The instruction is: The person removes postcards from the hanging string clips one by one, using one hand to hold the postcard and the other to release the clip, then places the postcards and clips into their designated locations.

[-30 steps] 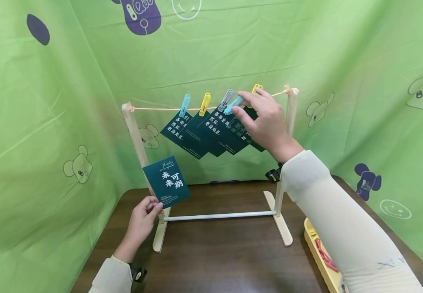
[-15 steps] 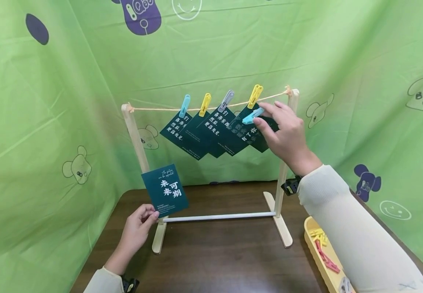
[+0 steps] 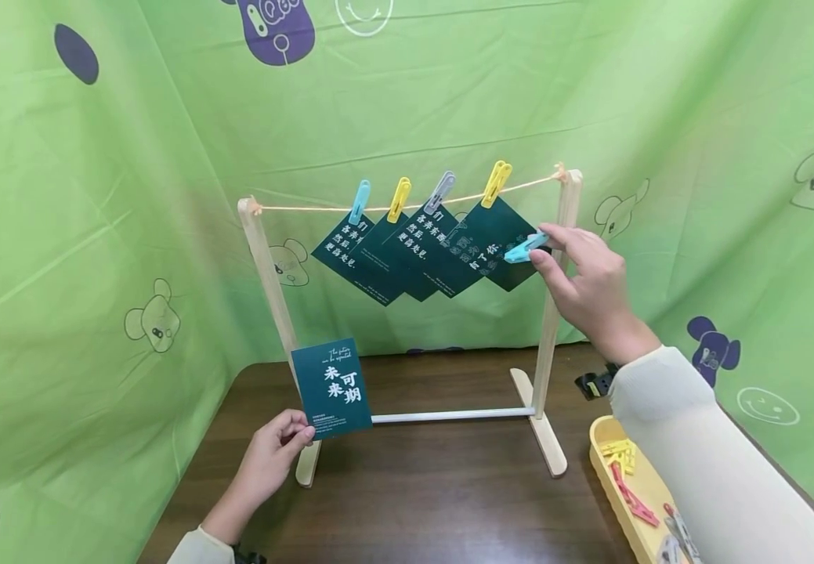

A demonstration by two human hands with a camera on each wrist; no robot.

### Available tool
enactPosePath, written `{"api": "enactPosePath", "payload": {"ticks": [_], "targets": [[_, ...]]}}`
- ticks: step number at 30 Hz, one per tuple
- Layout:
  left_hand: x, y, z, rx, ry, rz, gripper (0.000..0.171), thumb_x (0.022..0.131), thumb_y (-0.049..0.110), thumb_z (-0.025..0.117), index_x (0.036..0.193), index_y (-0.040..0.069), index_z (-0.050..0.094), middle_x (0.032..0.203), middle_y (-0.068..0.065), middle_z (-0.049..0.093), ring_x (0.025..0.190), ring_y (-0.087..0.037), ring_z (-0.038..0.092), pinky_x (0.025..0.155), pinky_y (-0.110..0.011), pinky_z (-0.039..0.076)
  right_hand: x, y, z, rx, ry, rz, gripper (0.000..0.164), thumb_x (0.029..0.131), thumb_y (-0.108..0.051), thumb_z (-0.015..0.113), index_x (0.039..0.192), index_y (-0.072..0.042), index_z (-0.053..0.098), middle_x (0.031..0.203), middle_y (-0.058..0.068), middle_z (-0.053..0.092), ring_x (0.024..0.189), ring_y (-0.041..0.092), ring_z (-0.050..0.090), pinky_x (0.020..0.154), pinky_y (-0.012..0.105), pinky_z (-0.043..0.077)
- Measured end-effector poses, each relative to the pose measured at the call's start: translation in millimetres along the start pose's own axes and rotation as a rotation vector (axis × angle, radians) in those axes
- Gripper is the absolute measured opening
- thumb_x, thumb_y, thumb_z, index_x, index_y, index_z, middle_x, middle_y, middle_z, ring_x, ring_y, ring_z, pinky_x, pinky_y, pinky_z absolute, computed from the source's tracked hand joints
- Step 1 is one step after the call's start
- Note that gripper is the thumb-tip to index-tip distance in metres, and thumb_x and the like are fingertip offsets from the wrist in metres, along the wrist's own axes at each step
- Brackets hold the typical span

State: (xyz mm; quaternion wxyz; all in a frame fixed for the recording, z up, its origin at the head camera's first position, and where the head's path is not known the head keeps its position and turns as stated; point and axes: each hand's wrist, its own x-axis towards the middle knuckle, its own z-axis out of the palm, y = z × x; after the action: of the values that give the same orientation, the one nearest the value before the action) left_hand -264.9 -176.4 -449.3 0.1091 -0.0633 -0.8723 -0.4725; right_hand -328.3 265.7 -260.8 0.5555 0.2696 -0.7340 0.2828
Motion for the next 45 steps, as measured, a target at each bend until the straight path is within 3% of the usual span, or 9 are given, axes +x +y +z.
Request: {"api": "enactPosePath", "payload": {"ticks": [7, 16, 24, 26, 28, 32, 45], "targets": [[-8.9, -4.0, 2.4, -0.016, -0.073, -0.049, 0.005, 0.094, 0.005, 0.070, 0.096, 0.007, 0.065, 0.084, -0.009, 0.075, 0.077, -0.013, 0.066, 0.071, -0.021, 0.052, -11.0, 4.1, -13.6, -0.018, 0.014, 0.003, 0.072, 0.100, -0.064, 0.049, 0.119, 0.002, 0.072, 0.098, 0.022, 0.077, 0.092, 0.043, 0.070, 0.100, 0.001, 0.037], [-19.7, -11.2, 6.5, -0.043, -0.174, -0.015, 0.004, 0.095, 0.008, 0.069, 0.097, 0.005, 0.066, 0.084, -0.013, 0.074, 0.073, -0.004, 0.059, 0.068, -0.020, 0.050, -25.6, 6.8, -29.8, -0.086, 0.016, 0.016, 0.077, 0.099, -0.066, 0.047, 0.117, 0.004, 0.071, 0.099, 0.026, 0.076, 0.088, 0.046, 0.070, 0.097, -0.003, 0.034], [-26.5, -20.4, 8.9, -0.051, -0.270, 0.004, 0.009, 0.097, 0.013, 0.069, 0.096, 0.005, 0.063, 0.081, -0.013, 0.071, 0.072, -0.004, 0.057, 0.065, -0.020, 0.048, -43.5, 15.1, -39.8, -0.156, 0.001, 0.047, 0.077, 0.097, -0.069, 0.048, 0.118, 0.001, 0.073, 0.102, 0.024, 0.076, 0.090, 0.044, 0.071, 0.091, -0.005, 0.031], [-27.7, -22.2, 8.9, -0.047, -0.284, 0.011, 0.009, 0.097, 0.012, 0.069, 0.095, 0.005, 0.063, 0.081, -0.013, 0.071, 0.072, -0.003, 0.057, 0.066, -0.020, 0.047, -48.5, 17.9, -45.7, -0.171, -0.013, 0.054, 0.076, 0.097, -0.069, 0.050, 0.119, 0.000, 0.072, 0.104, 0.023, 0.076, 0.096, 0.035, 0.073, 0.090, -0.005, 0.031], [-29.0, -23.9, 8.2, -0.049, -0.298, 0.010, 0.009, 0.097, 0.012, 0.069, 0.095, 0.005, 0.063, 0.080, -0.014, 0.071, 0.071, -0.003, 0.058, 0.065, -0.021, 0.048, -53.4, 20.8, -51.6, -0.183, -0.030, 0.064, 0.073, 0.097, -0.067, 0.052, 0.121, -0.001, 0.072, 0.108, 0.023, 0.076, 0.108, 0.013, 0.072, 0.090, -0.006, 0.030], [-32.6, -26.9, 6.1, -0.057, -0.353, 0.002, 0.009, 0.097, 0.012, 0.067, 0.096, 0.004, 0.063, 0.082, -0.014, 0.072, 0.071, -0.004, 0.059, 0.064, -0.021, 0.051, -63.6, 25.5, -64.2, -0.183, -0.064, 0.083, 0.068, 0.097, -0.062, 0.057, 0.122, -0.001, 0.071, 0.112, 0.024, 0.074, 0.121, -0.026, 0.045, 0.095, -0.006, 0.029], [-47.4, -41.3, 1.7, -0.093, -0.524, 0.043, 0.005, 0.098, 0.010, 0.065, 0.095, 0.007, 0.063, 0.073, -0.014, 0.069, 0.063, -0.002, 0.057, 0.054, -0.022, 0.047, -91.3, 31.6, -92.9, -0.202, -0.135, 0.080, 0.075, 0.097, -0.067, 0.053, 0.117, 0.003, 0.071, 0.110, 0.029, 0.071, 0.125, -0.029, 0.036, 0.102, -0.005, 0.026]]}}
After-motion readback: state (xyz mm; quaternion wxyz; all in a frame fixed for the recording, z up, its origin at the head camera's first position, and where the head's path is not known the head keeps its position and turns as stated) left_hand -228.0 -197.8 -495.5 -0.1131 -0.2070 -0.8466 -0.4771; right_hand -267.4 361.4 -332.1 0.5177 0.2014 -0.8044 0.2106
